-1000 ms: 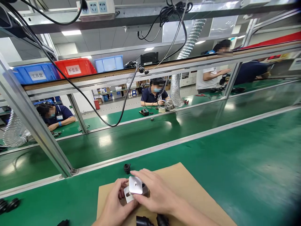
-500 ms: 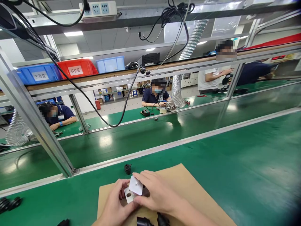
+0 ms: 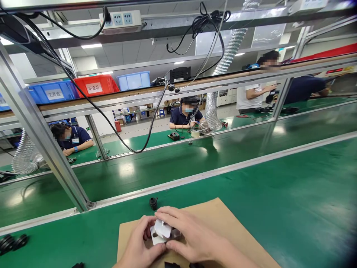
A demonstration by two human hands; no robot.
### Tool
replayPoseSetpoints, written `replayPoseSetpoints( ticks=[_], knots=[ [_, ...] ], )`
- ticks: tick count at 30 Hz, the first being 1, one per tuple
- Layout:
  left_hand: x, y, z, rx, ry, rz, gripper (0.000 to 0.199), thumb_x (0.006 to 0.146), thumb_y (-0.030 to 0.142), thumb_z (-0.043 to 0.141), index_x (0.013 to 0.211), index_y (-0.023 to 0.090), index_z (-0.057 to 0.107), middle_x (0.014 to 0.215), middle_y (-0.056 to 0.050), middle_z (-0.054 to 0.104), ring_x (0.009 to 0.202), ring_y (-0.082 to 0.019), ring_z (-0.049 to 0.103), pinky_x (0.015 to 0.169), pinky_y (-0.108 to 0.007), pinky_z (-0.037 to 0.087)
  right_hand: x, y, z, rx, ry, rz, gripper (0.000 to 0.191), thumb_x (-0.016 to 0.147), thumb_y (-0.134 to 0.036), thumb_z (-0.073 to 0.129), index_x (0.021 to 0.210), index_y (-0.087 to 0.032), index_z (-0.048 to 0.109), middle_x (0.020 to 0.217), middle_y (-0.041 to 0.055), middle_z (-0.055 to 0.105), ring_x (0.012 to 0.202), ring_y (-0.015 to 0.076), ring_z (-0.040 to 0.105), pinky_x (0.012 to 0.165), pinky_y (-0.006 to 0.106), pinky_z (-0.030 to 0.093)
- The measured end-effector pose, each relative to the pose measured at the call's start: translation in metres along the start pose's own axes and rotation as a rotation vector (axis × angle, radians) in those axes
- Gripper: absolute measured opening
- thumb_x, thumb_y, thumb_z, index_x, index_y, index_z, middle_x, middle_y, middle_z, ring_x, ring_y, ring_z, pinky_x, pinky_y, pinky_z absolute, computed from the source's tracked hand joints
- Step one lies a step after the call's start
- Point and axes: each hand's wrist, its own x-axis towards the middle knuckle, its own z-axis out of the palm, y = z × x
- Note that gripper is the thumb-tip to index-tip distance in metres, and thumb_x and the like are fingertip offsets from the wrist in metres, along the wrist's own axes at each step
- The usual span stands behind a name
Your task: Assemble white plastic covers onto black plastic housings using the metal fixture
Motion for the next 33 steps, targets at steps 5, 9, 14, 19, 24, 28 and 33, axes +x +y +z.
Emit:
replayPoseSetpoints(
  ticks=[5, 9, 14, 19, 24, 28, 33],
  knots=[
    [0.0, 0.003, 0.0, -0.009, -0.004, -0.011, 0.055, 0.087, 0.05, 0.089, 0.131, 0.027, 0.066, 0.107, -0.005, 0.067, 0.086, -0.022, 0.053, 0.078, -0.032, 0.042, 0.004, 0.001, 0.003, -0.088, 0.05, 0.101, 0.08, 0.081, -0.037, 0.093, 0.151, -0.023, 0.057, 0.13, 0.0123, 0.064, 0.112, 0.0338, 0.064, 0.098, 0.047, 0.056],
    [0.001, 0.002, 0.002, -0.061, -0.012, 0.012, 0.055, 0.086, 0.052, 0.088, 0.129, 0.025, 0.067, 0.107, -0.006, 0.067, 0.087, -0.022, 0.055, 0.078, -0.032, 0.042, 0.004, 0.003, 0.01, -0.141, 0.03, 0.094, 0.08, 0.086, -0.036, 0.088, 0.157, -0.024, 0.053, 0.131, 0.0137, 0.065, 0.114, 0.0352, 0.064, 0.101, 0.051, 0.055],
    [0.001, 0.0, 0.001, -0.126, -0.03, -0.011, 0.065, 0.082, 0.053, 0.091, 0.134, 0.024, 0.066, 0.113, -0.008, 0.071, 0.093, -0.024, 0.058, 0.081, -0.032, 0.043, 0.002, 0.003, 0.009, -0.07, 0.047, 0.169, 0.098, 0.081, -0.048, 0.092, 0.164, -0.025, 0.045, 0.147, 0.0153, 0.06, 0.134, 0.04, 0.057, 0.116, 0.055, 0.048],
    [0.002, 0.006, -0.002, -0.114, -0.057, -0.009, 0.056, 0.084, 0.039, 0.089, 0.133, 0.024, 0.068, 0.12, -0.007, 0.074, 0.097, -0.025, 0.06, 0.084, -0.033, 0.043, 0.003, 0.0, 0.005, -0.099, 0.012, 0.171, 0.087, 0.082, -0.043, 0.09, 0.159, -0.022, 0.055, 0.139, 0.0162, 0.067, 0.127, 0.0413, 0.061, 0.114, 0.059, 0.047],
    [0.002, 0.008, -0.004, -0.173, -0.082, -0.004, 0.052, 0.082, 0.026, 0.084, 0.131, 0.023, 0.068, 0.124, -0.008, 0.073, 0.108, -0.029, 0.065, 0.093, -0.036, 0.046, -0.002, 0.001, -0.01, 0.014, -0.089, 0.198, 0.108, 0.077, -0.045, 0.093, 0.169, -0.031, 0.038, 0.162, 0.0131, 0.051, 0.151, 0.0456, 0.042, 0.127, 0.066, 0.032],
    [0.001, 0.005, -0.008, -0.126, -0.106, -0.053, 0.058, 0.082, 0.021, 0.08, 0.138, 0.025, 0.066, 0.133, -0.008, 0.071, 0.112, -0.03, 0.064, 0.095, -0.037, 0.045, -0.003, 0.006, -0.009, 0.23, -0.131, 0.208, 0.1, 0.079, -0.031, 0.088, 0.167, -0.033, 0.041, 0.167, 0.0085, 0.046, 0.157, 0.0391, 0.037, 0.129, 0.055, 0.035],
    [0.002, 0.005, -0.009, -0.145, -0.115, 0.008, 0.056, 0.086, 0.031, 0.085, 0.139, 0.026, 0.066, 0.128, -0.008, 0.071, 0.109, -0.029, 0.063, 0.095, -0.036, 0.047, -0.001, 0.001, 0.005, -0.013, -0.037, 0.24, 0.103, 0.072, -0.041, 0.097, 0.163, -0.027, 0.049, 0.16, 0.016, 0.052, 0.15, 0.0462, 0.044, 0.126, 0.062, 0.036]
  ],
)
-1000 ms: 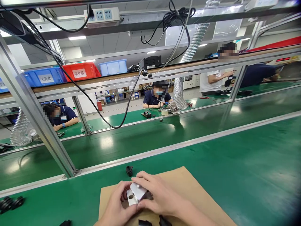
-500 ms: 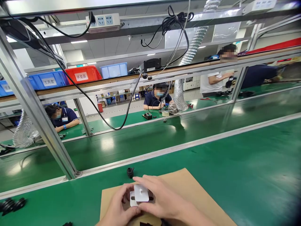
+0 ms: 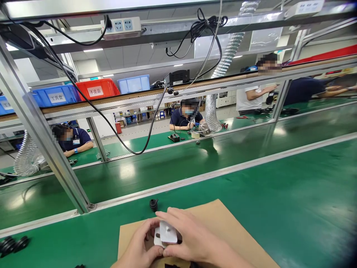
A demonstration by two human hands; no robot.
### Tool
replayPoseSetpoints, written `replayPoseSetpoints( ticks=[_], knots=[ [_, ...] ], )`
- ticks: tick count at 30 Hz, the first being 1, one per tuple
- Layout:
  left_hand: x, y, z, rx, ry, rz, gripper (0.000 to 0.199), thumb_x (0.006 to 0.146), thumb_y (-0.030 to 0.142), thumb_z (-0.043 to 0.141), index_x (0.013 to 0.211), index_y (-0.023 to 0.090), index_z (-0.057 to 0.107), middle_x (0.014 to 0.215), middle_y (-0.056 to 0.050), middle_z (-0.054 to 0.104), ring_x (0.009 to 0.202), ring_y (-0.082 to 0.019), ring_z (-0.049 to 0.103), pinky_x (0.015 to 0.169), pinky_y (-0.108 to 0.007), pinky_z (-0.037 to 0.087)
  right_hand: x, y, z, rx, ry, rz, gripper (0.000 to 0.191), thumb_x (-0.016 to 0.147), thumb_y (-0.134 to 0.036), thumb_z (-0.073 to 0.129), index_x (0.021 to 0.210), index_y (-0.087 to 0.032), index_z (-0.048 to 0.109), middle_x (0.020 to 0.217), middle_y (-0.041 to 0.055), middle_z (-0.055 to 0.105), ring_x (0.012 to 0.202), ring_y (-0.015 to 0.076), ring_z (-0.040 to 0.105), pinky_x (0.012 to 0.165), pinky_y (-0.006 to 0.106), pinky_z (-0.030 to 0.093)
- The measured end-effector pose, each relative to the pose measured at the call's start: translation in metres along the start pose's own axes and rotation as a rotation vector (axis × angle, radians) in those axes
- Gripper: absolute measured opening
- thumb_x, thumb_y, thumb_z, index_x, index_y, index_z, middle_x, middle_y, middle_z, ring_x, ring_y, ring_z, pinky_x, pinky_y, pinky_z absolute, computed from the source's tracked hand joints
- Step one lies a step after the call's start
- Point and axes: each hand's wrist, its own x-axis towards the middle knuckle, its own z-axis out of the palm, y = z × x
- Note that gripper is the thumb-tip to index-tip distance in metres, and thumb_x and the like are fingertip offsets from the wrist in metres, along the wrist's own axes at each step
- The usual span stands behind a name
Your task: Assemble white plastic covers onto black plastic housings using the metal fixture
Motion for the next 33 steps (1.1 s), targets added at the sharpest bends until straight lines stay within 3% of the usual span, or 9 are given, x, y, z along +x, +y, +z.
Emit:
replayPoseSetpoints(
  ticks=[6, 10, 14, 19, 21, 25, 28, 30, 33],
  knots=[
    [0.0, -0.005, 0.002, 0.009, -0.016, 0.035, 0.062, 0.086, 0.038, 0.086, 0.143, 0.025, 0.062, 0.133, -0.011, 0.07, 0.116, -0.032, 0.065, 0.098, -0.039, 0.048, -0.006, -0.003, -0.01, -0.056, 0.004, -0.047, 0.091, 0.084, -0.038, 0.085, 0.165, -0.027, 0.045, 0.159, 0.0137, 0.054, 0.146, 0.0426, 0.049, 0.123, 0.061, 0.041],
    [-0.002, -0.015, 0.0, 0.04, 0.01, 0.002, 0.069, 0.085, 0.04, 0.087, 0.146, 0.025, 0.059, 0.14, -0.014, 0.068, 0.125, -0.036, 0.064, 0.104, -0.043, 0.048, -0.006, 0.002, -0.016, -0.025, -0.026, -0.016, 0.11, 0.072, -0.046, 0.096, 0.167, -0.027, 0.043, 0.158, 0.0145, 0.055, 0.146, 0.0457, 0.048, 0.123, 0.063, 0.04],
    [-0.002, -0.01, 0.0, 0.038, -0.012, 0.011, 0.068, 0.088, 0.042, 0.086, 0.148, 0.026, 0.058, 0.143, -0.013, 0.066, 0.126, -0.035, 0.064, 0.108, -0.043, 0.049, -0.005, 0.005, -0.01, 0.075, -0.031, -0.075, 0.091, 0.086, -0.037, 0.085, 0.166, -0.035, 0.042, 0.165, 0.0085, 0.049, 0.154, 0.0395, 0.041, 0.127, 0.055, 0.038],
    [-0.001, -0.008, 0.001, 0.043, -0.014, 0.029, 0.064, 0.088, 0.04, 0.086, 0.145, 0.026, 0.06, 0.14, -0.012, 0.068, 0.122, -0.034, 0.065, 0.107, -0.043, 0.05, -0.003, -0.003, -0.003, -0.135, 0.034, -0.077, 0.1, 0.073, -0.054, 0.095, 0.158, -0.024, 0.053, 0.136, 0.0153, 0.067, 0.123, 0.0425, 0.062, 0.11, 0.059, 0.049],
    [-0.001, -0.011, 0.0, 0.051, -0.007, 0.033, 0.068, 0.086, 0.039, 0.087, 0.146, 0.026, 0.059, 0.142, -0.013, 0.066, 0.126, -0.035, 0.064, 0.109, -0.044, 0.049, -0.005, -0.005, -0.012, -0.114, -0.002, -0.127, 0.097, 0.073, -0.045, 0.096, 0.157, -0.027, 0.053, 0.129, 0.0102, 0.069, 0.116, 0.0366, 0.064, 0.106, 0.053, 0.052],
    [-0.001, -0.012, 0.0, 0.02, -0.008, 0.069, 0.067, 0.087, 0.038, 0.086, 0.147, 0.025, 0.058, 0.144, -0.013, 0.065, 0.129, -0.035, 0.061, 0.112, -0.046, 0.047, -0.008, -0.006, -0.025, 0.049, -0.046, -0.213, 0.082, 0.082, -0.023, 0.082, 0.157, -0.035, 0.05, 0.139, 0.0052, 0.063, 0.127, 0.0293, 0.06, 0.108, 0.04, 0.051],
    [-0.001, -0.006, 0.002, 0.018, -0.017, 0.063, 0.064, 0.089, 0.039, 0.085, 0.146, 0.027, 0.059, 0.14, -0.012, 0.066, 0.125, -0.034, 0.063, 0.109, -0.044, 0.05, -0.005, -0.009, -0.012, -0.025, 0.036, -0.132, 0.074, 0.082, -0.03, 0.084, 0.151, -0.028, 0.059, 0.129, 0.0091, 0.066, 0.118, 0.0334, 0.062, 0.103, 0.046, 0.053],
    [-0.001, -0.006, 0.002, 0.042, -0.007, 0.046, 0.062, 0.09, 0.039, 0.085, 0.146, 0.028, 0.06, 0.139, -0.011, 0.067, 0.121, -0.033, 0.064, 0.107, -0.044, 0.051, -0.003, -0.01, -0.004, -0.128, 0.082, -0.061, 0.082, 0.077, -0.042, 0.09, 0.151, -0.023, 0.059, 0.124, 0.0124, 0.066, 0.112, 0.0377, 0.062, 0.101, 0.054, 0.052],
    [-0.002, -0.011, 0.001, 0.057, 0.009, 0.05, 0.063, 0.088, 0.035, 0.086, 0.145, 0.028, 0.06, 0.137, -0.011, 0.067, 0.121, -0.034, 0.064, 0.107, -0.045, 0.051, -0.005, -0.009, -0.008, -0.111, 0.012, -0.077, 0.096, 0.076, -0.048, 0.093, 0.159, -0.026, 0.052, 0.129, 0.0129, 0.066, 0.117, 0.0401, 0.061, 0.107, 0.057, 0.049]
  ],
)
